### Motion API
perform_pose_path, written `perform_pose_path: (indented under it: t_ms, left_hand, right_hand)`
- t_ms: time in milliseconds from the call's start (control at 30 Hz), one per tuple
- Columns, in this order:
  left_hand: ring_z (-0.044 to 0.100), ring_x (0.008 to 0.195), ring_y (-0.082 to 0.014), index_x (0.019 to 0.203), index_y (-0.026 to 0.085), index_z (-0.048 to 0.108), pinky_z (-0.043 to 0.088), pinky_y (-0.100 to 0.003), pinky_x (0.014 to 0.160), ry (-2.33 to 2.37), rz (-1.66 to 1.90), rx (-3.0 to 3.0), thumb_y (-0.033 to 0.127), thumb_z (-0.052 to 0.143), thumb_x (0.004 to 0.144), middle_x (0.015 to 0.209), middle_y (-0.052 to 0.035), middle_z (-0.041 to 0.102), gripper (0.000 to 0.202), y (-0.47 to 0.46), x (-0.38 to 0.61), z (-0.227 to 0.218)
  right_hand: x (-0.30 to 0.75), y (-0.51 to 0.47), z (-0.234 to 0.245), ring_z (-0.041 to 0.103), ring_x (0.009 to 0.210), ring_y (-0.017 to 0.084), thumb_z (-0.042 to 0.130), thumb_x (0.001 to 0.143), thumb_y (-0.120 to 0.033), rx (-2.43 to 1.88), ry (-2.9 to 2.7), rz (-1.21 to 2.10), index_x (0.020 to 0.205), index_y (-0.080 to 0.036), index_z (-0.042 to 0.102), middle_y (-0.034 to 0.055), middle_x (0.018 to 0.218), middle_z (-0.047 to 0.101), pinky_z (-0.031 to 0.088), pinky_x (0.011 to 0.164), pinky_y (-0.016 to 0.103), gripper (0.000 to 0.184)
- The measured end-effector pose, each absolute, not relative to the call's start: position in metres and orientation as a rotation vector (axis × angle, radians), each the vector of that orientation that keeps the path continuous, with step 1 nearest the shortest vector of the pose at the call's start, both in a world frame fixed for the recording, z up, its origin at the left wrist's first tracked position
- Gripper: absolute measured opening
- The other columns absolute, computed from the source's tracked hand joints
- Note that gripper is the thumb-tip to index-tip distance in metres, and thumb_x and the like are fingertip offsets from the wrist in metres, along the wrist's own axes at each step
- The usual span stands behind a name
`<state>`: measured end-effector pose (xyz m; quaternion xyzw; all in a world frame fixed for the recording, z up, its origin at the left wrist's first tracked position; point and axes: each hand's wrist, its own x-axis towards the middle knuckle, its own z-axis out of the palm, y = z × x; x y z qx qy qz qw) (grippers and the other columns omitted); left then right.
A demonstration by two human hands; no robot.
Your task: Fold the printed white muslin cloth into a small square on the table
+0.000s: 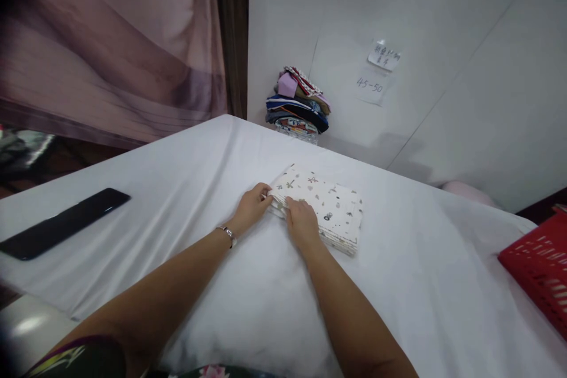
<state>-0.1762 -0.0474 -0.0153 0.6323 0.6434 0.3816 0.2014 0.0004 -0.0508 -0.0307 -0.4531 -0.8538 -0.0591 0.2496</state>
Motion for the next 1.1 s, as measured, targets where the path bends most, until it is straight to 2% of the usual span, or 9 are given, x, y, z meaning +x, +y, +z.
perform_pose_path:
  t_ms: [167, 267, 500, 633, 800, 967, 1100]
  left_hand:
    - [0.058, 0.071, -0.0143, 0.096, 0.024, 0.056, 0.038, -0.024, 0.061, 1.863, 1.031, 1.671, 0.025, 0.054, 0.077, 0.08, 0.0023, 0.065, 0.019, -0.043, -0.177, -0.015]
    - [0.057, 0.069, -0.0148, 0.098, 0.024, 0.055, 0.036, -0.024, 0.059, 1.902, 0.96, 1.678, 0.026, 0.055, 0.076, 0.076, 0.0026, 0.063, 0.022, -0.042, -0.177, -0.016]
    - [0.057, 0.07, -0.0153, 0.096, 0.024, 0.055, 0.034, -0.025, 0.057, 1.922, 0.914, 1.697, 0.027, 0.054, 0.076, 0.078, 0.0018, 0.063, 0.021, -0.043, -0.177, -0.016]
    - [0.058, 0.074, -0.0156, 0.103, 0.024, 0.056, 0.039, -0.025, 0.062, 1.805, 0.95, 1.697, 0.028, 0.054, 0.075, 0.085, 0.0008, 0.065, 0.028, -0.045, -0.181, -0.017]
    - [0.06, 0.079, -0.0149, 0.116, 0.025, 0.052, 0.044, -0.025, 0.071, 1.555, 0.985, 1.727, 0.018, 0.053, 0.07, 0.1, -0.0004, 0.065, 0.047, -0.049, -0.189, -0.022]
    - [0.061, 0.079, -0.0148, 0.118, 0.025, 0.054, 0.046, -0.026, 0.075, 1.467, 1.012, 1.709, 0.021, 0.054, 0.07, 0.096, 0.0003, 0.066, 0.049, -0.047, -0.193, -0.027]
    - [0.059, 0.076, -0.0139, 0.115, 0.023, 0.059, 0.046, -0.025, 0.073, 1.429, 1.064, 1.64, 0.024, 0.054, 0.071, 0.092, 0.0, 0.065, 0.044, -0.043, -0.193, -0.031]
  right_hand:
    - [0.0, -0.055, -0.027, 0.052, 0.097, 0.025, 0.047, 0.09, -0.031, -1.218, -2.387, -0.137, 0.127, -0.013, 0.048, 0.0118, 0.111, 0.063, 0.04, 0.085, 0.037, 0.041]
    - [-0.001, -0.055, -0.028, 0.052, 0.099, 0.025, 0.047, 0.09, -0.028, -1.239, -2.405, -0.125, 0.127, -0.014, 0.048, 0.0114, 0.114, 0.062, 0.04, 0.086, 0.037, 0.04]
    - [-0.002, -0.052, -0.031, 0.054, 0.095, 0.024, 0.039, 0.093, -0.022, -1.312, -2.371, -0.13, 0.121, -0.016, 0.053, 0.0102, 0.102, 0.065, 0.041, 0.081, 0.036, 0.032]
    - [-0.002, -0.052, -0.03, 0.055, 0.091, 0.024, 0.04, 0.092, -0.022, -1.314, -2.334, -0.114, 0.118, -0.016, 0.055, 0.0098, 0.099, 0.066, 0.042, 0.078, 0.036, 0.031]
    - [-0.002, -0.053, -0.031, 0.054, 0.09, 0.024, 0.042, 0.09, -0.023, -1.3, -2.298, -0.094, 0.118, -0.017, 0.056, 0.0094, 0.097, 0.066, 0.043, 0.077, 0.036, 0.031]
    - [-0.001, -0.053, -0.034, 0.054, 0.092, 0.024, 0.045, 0.089, -0.024, -1.265, -2.28, -0.08, 0.118, -0.015, 0.056, 0.0106, 0.102, 0.065, 0.043, 0.081, 0.037, 0.033]
    - [-0.001, -0.053, -0.034, 0.054, 0.094, 0.024, 0.048, 0.088, -0.028, -1.24, -2.257, -0.059, 0.117, -0.013, 0.057, 0.0107, 0.104, 0.066, 0.042, 0.083, 0.037, 0.034]
